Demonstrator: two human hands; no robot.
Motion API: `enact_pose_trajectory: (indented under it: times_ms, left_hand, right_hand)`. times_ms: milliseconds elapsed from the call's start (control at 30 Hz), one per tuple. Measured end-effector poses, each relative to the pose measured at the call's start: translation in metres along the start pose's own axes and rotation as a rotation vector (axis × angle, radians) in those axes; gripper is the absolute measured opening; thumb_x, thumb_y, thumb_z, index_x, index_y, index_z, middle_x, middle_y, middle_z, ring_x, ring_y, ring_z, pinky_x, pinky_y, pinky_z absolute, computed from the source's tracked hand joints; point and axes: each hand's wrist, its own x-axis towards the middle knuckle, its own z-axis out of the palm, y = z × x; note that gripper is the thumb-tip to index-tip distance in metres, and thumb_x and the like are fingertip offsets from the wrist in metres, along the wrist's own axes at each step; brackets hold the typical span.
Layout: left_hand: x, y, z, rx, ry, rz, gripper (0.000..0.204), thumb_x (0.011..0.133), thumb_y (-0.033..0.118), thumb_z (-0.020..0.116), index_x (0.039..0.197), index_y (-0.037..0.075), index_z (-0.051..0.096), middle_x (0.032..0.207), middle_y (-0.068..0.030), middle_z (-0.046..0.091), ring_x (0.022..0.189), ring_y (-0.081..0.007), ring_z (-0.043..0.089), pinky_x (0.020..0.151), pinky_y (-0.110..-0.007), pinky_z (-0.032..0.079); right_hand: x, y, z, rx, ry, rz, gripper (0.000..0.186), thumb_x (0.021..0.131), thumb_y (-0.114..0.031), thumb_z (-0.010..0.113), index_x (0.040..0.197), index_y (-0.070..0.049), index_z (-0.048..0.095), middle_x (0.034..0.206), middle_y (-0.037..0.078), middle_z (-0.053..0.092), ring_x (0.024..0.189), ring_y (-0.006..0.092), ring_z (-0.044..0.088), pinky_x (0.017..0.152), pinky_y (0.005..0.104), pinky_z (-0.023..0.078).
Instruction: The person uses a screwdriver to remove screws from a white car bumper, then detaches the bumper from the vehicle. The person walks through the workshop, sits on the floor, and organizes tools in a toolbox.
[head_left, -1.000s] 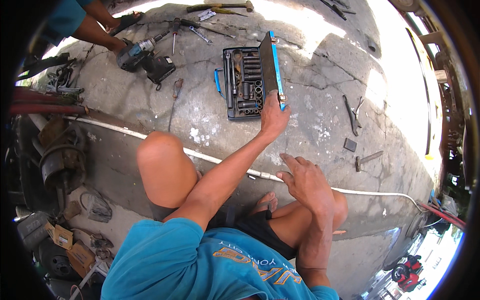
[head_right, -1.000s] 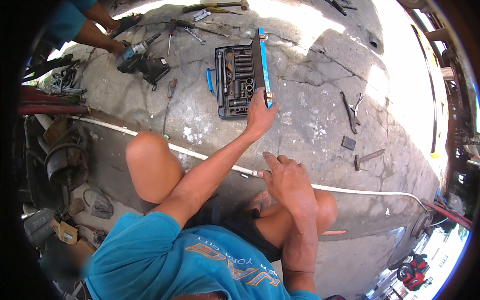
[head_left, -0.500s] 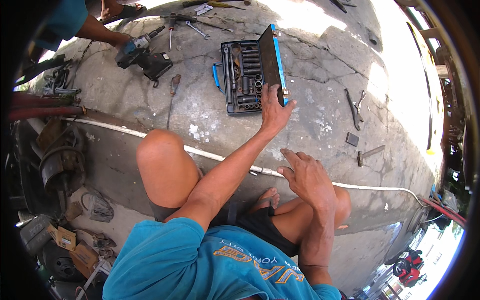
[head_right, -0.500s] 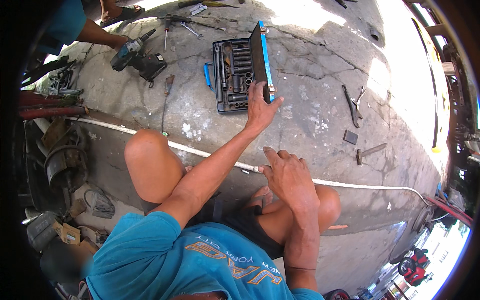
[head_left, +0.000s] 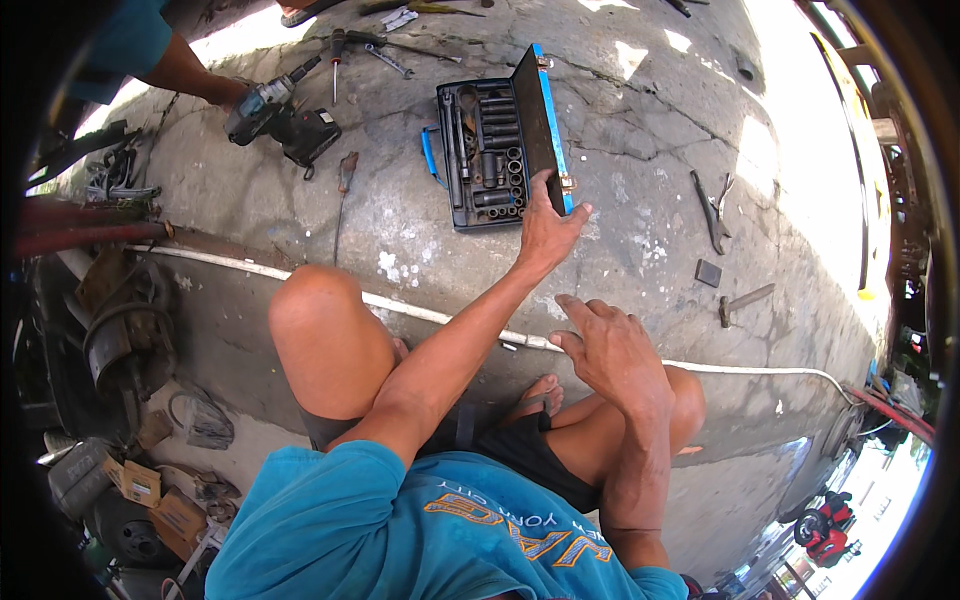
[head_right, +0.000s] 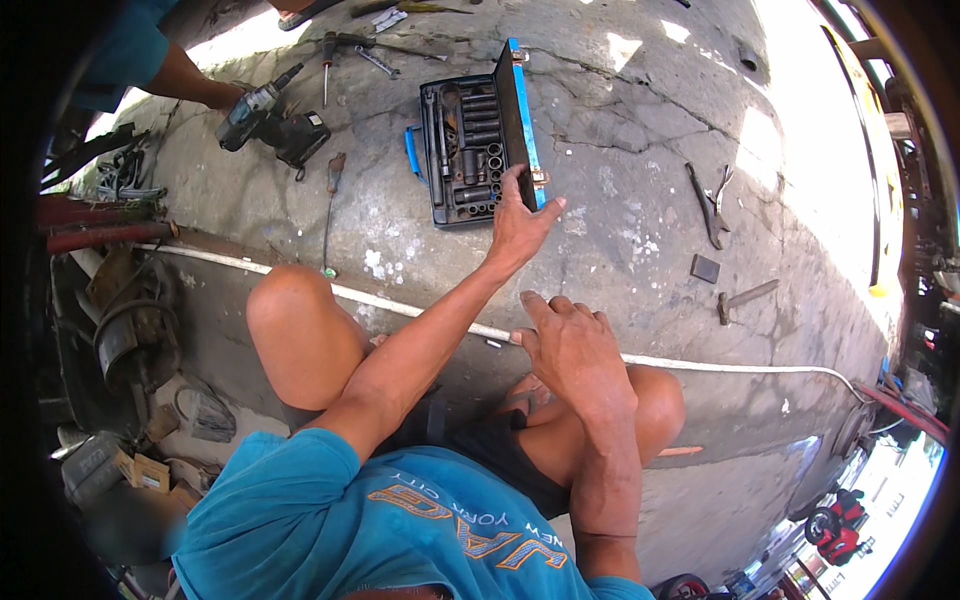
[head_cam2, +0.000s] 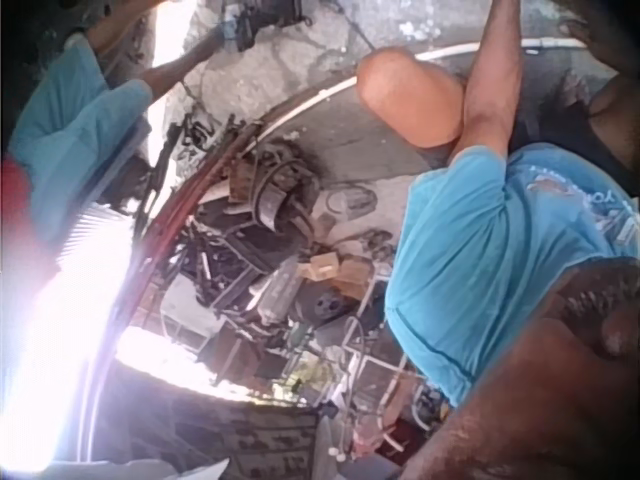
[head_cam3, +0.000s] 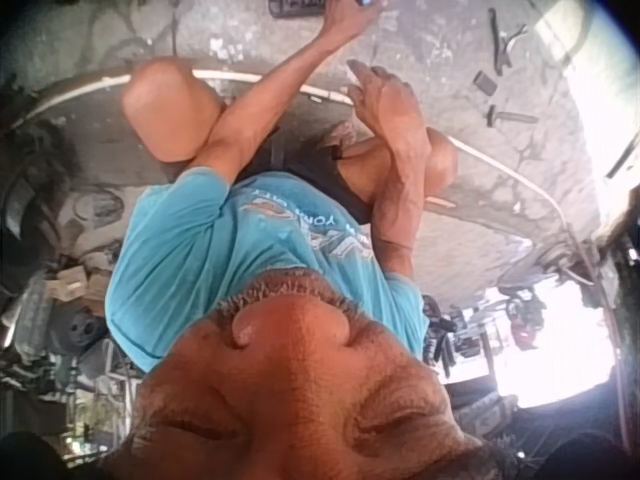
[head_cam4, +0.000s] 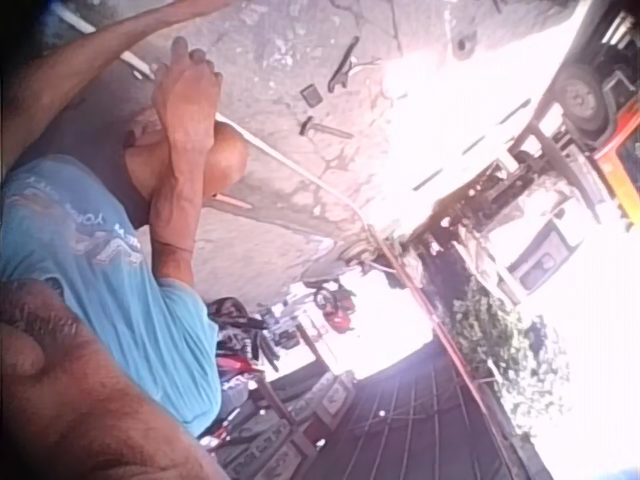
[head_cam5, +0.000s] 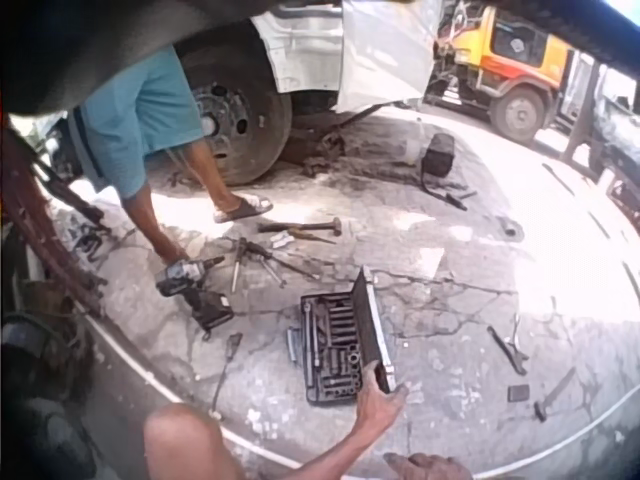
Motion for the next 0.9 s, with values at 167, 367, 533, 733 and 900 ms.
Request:
enact_pose_trajectory:
  times_ms: [167, 367, 533, 733, 900]
  left_hand:
    - [-0.002, 0.000, -0.003, -0.018, 0.003, 0.013, 0.086, 0.083, 0.033, 0.082, 0.146, -0.005, 0.036, 0.131, -0.0294, 0.059, 0.120, -0.0397, 0.061, 0.104, -0.045, 0.047]
    - [-0.004, -0.003, -0.008, -0.045, 0.011, 0.022, 0.089, 0.086, 0.047, 0.079, 0.145, -0.006, 0.039, 0.133, -0.0300, 0.058, 0.123, -0.0397, 0.059, 0.106, -0.045, 0.046]
    - [-0.002, -0.017, -0.010, -0.090, 0.011, 0.004, 0.094, 0.089, 0.062, 0.071, 0.145, -0.006, 0.040, 0.133, -0.0303, 0.057, 0.124, -0.0394, 0.059, 0.106, -0.045, 0.045]
    - [0.004, -0.033, -0.007, -0.061, 0.037, 0.043, 0.088, 0.094, 0.068, 0.061, 0.142, -0.004, 0.043, 0.122, -0.0192, 0.063, 0.105, -0.0234, 0.065, 0.095, -0.038, 0.053]
    - [-0.008, -0.023, -0.011, -0.093, -0.002, 0.011, 0.098, 0.092, 0.074, 0.057, 0.145, -0.008, 0.040, 0.135, -0.0313, 0.056, 0.123, -0.0396, 0.059, 0.106, -0.046, 0.045]
  right_hand:
    - [0.002, 0.003, 0.001, -0.003, -0.001, 0.006, 0.045, 0.096, -0.030, 0.066, 0.136, -0.009, 0.061, 0.107, 0.017, 0.069, 0.102, 0.0386, 0.067, 0.089, 0.0502, 0.052]
    - [0.002, 0.004, 0.002, 0.004, 0.012, -0.011, 0.046, 0.096, -0.030, 0.067, 0.136, -0.009, 0.061, 0.106, 0.017, 0.069, 0.102, 0.0382, 0.067, 0.089, 0.0494, 0.052]
    - [0.001, 0.004, 0.001, 0.004, 0.029, -0.031, 0.046, 0.095, -0.030, 0.068, 0.136, -0.009, 0.061, 0.102, 0.016, 0.069, 0.099, 0.0384, 0.067, 0.088, 0.0494, 0.052]
    - [0.004, 0.007, -0.001, 0.000, 0.028, -0.026, 0.046, 0.095, -0.031, 0.068, 0.135, -0.010, 0.061, 0.102, 0.016, 0.068, 0.099, 0.0381, 0.067, 0.088, 0.0496, 0.052]
    - [-0.002, 0.003, 0.002, -0.006, 0.028, -0.017, 0.046, 0.096, -0.031, 0.067, 0.136, -0.009, 0.061, 0.104, 0.016, 0.068, 0.101, 0.0376, 0.067, 0.089, 0.0494, 0.052]
